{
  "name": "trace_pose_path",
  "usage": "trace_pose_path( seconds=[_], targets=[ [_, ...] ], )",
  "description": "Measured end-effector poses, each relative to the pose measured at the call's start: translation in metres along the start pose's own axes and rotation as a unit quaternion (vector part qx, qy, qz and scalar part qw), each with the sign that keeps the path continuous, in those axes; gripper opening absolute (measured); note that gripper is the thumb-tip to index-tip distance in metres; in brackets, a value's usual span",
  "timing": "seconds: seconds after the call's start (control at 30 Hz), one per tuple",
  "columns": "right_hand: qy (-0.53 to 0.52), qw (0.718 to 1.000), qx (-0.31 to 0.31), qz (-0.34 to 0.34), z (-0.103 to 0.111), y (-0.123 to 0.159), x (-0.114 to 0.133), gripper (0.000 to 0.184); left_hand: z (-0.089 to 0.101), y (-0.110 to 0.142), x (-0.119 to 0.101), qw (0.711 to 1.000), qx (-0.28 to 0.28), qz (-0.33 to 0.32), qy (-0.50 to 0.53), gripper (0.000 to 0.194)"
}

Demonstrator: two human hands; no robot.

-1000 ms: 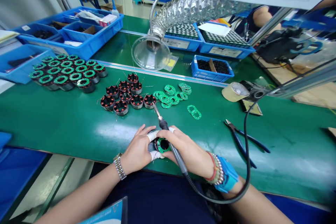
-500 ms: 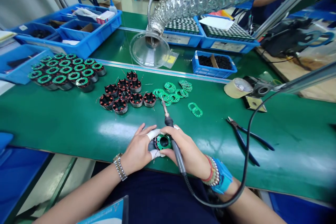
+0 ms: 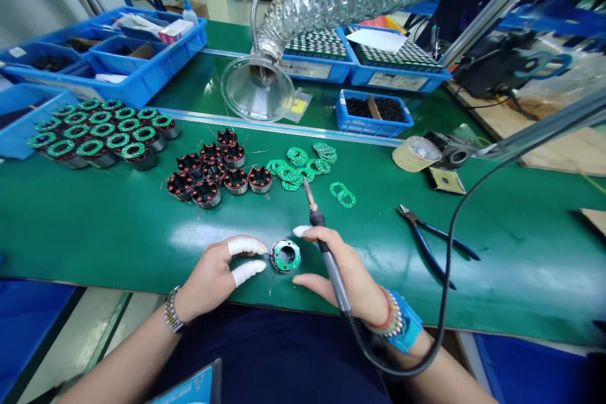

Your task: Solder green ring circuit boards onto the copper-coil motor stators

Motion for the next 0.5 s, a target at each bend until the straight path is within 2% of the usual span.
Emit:
trace_pose_path(
  seconds=[0.1, 0.17, 0.27, 0.33, 0.5],
  targets=[
    [-0.011, 1.000, 0.009, 0.007, -0.012, -0.004, 0.002, 0.054, -0.004, -0.011, -0.002, 0.996, 0.013, 0.012, 0.085, 0.010],
    [-0.013, 1.000, 0.009, 0.008, -0.016, -0.006, 0.002, 0.050, -0.009, -0.017, 0.002, 0.990, 0.023, 0.046, 0.135, 0.009],
    [-0.015, 1.000, 0.011, 0.006, -0.017, -0.008, 0.002, 0.048, -0.021, -0.022, 0.013, 0.959, 0.042, 0.122, 0.251, 0.017],
    [-0.015, 1.000, 0.005, 0.007, -0.014, -0.009, 0.003, 0.049, -0.027, -0.024, 0.016, 0.936, 0.048, 0.151, 0.315, 0.023],
    [-0.004, 0.999, -0.001, 0.040, -0.016, -0.021, 0.015, 0.032, -0.030, -0.027, 0.017, 0.917, 0.044, 0.160, 0.362, 0.028]
  ],
)
Point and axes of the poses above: each hand's wrist, its own y-axis away from the middle knuckle, its own z-axis out of the back of the hand, x = y × z, the point moved 8 cm from there along -y, towards the middle knuckle, and after that the axes turned 5 degrees about x, right-handed, at the moved point
